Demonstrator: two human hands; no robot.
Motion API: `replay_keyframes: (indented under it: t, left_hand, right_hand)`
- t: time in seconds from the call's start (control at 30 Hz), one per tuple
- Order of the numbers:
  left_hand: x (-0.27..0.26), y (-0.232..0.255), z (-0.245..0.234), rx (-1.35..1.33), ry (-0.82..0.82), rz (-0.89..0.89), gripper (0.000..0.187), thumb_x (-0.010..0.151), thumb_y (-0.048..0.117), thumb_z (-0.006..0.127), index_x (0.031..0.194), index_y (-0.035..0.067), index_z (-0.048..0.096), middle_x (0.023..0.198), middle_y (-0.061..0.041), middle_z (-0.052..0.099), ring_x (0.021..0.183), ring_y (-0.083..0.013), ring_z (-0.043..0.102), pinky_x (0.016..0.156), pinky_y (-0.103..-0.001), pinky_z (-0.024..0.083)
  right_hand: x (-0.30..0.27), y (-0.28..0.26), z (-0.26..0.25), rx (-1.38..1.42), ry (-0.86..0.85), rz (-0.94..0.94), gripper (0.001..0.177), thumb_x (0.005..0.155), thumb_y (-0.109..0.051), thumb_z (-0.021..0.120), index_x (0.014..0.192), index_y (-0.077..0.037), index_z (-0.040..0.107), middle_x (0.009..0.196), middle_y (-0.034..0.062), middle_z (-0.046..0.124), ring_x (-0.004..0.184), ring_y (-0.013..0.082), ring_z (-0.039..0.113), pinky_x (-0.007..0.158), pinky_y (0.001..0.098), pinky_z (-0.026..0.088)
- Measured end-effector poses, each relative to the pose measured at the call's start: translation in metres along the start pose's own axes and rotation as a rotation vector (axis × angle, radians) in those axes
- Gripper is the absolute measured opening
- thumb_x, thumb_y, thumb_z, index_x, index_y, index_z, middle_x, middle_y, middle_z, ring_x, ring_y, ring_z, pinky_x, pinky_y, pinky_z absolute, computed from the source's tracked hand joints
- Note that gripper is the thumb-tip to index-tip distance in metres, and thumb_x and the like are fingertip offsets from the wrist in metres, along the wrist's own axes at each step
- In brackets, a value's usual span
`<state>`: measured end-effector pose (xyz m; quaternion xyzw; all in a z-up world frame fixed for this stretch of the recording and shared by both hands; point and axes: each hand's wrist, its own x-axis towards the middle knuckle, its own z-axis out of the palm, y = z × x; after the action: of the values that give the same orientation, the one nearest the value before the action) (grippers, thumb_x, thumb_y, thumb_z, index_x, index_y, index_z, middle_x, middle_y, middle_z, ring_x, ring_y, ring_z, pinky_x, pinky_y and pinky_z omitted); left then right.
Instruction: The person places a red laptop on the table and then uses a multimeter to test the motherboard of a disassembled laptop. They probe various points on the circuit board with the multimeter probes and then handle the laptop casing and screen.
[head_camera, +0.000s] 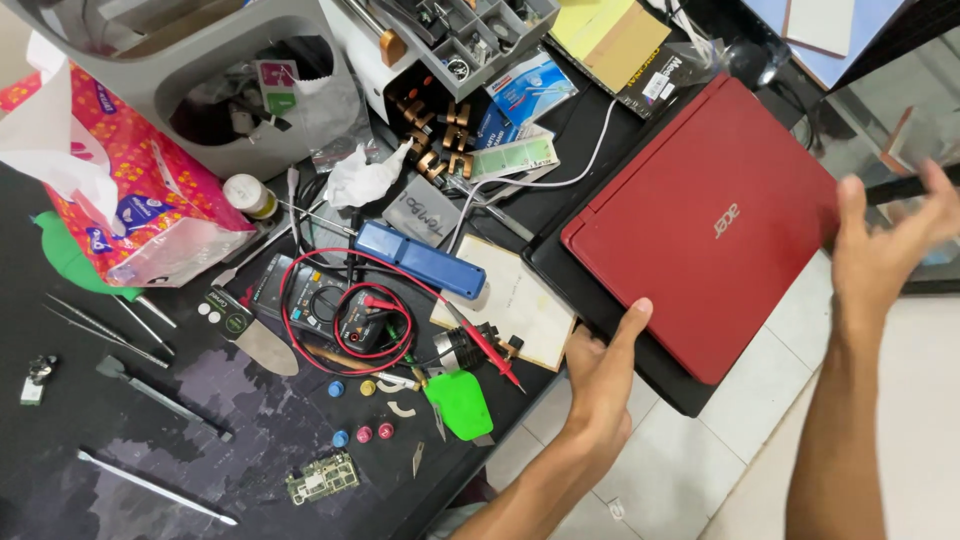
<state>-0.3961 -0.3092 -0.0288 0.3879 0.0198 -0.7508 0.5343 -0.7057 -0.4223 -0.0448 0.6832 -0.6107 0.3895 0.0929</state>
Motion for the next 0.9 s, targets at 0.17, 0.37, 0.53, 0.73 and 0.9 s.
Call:
replay_keyframes:
  t: [0.17,0.37,0.53,0.73,0.9]
  left_hand:
    - [0.001,-0.011,0.008,0.041,0.038,-0.042,0.040,0.089,0.024,0.076,0.118,0.001,0.064,0.113,-0.003,0.069,0.102,-0.0098,0.061,0.093,-0.028,0.048]
    - [0.018,-0.038,0.004,0.044,-0.030,-0.088,0.039,0.092,0.032,0.076,0.115,0.002,0.065,0.107,-0.002,0.066,0.095,-0.0087,0.056,0.086,-0.026,0.045]
    - [0.026,-0.045,-0.007,0.055,-0.093,-0.130,0.042,0.100,0.037,0.078,0.115,0.000,0.064,0.102,-0.005,0.057,0.087,-0.0138,0.042,0.076,-0.030,0.037]
    - [0.019,-0.031,-0.020,-0.015,-0.162,-0.183,0.046,0.091,0.042,0.073,0.120,0.008,0.063,0.120,-0.001,0.066,0.110,-0.0078,0.058,0.098,-0.029,0.044]
    - [0.008,-0.019,-0.017,0.003,-0.215,-0.128,0.050,0.095,0.043,0.069,0.129,0.008,0.059,0.127,-0.001,0.064,0.118,-0.0092,0.055,0.104,-0.035,0.041]
  right_hand:
    - [-0.038,-0.105,0.002,1.167,0.110,0.871,0.068,0.105,-0.022,0.071,0.155,-0.004,0.028,0.147,0.0148,0.053,0.124,0.0243,0.062,0.098,0.0385,0.054]
    - [-0.037,-0.089,0.008,1.154,0.030,0.863,0.066,0.105,-0.009,0.073,0.155,-0.004,0.031,0.142,0.0181,0.060,0.124,0.0258,0.068,0.100,0.0391,0.063]
    - [-0.036,-0.073,0.017,1.181,0.020,0.800,0.066,0.104,-0.004,0.074,0.154,-0.004,0.032,0.143,0.0204,0.058,0.125,0.0285,0.067,0.101,0.0416,0.058]
    - [-0.038,-0.097,0.022,1.164,0.024,0.858,0.067,0.104,-0.005,0.073,0.156,-0.003,0.031,0.144,0.0206,0.058,0.125,0.0284,0.068,0.101,0.0408,0.063]
    - [-0.039,-0.104,0.039,1.181,0.025,0.825,0.068,0.102,-0.006,0.073,0.154,-0.007,0.030,0.142,0.0183,0.058,0.126,0.0269,0.066,0.105,0.0414,0.061]
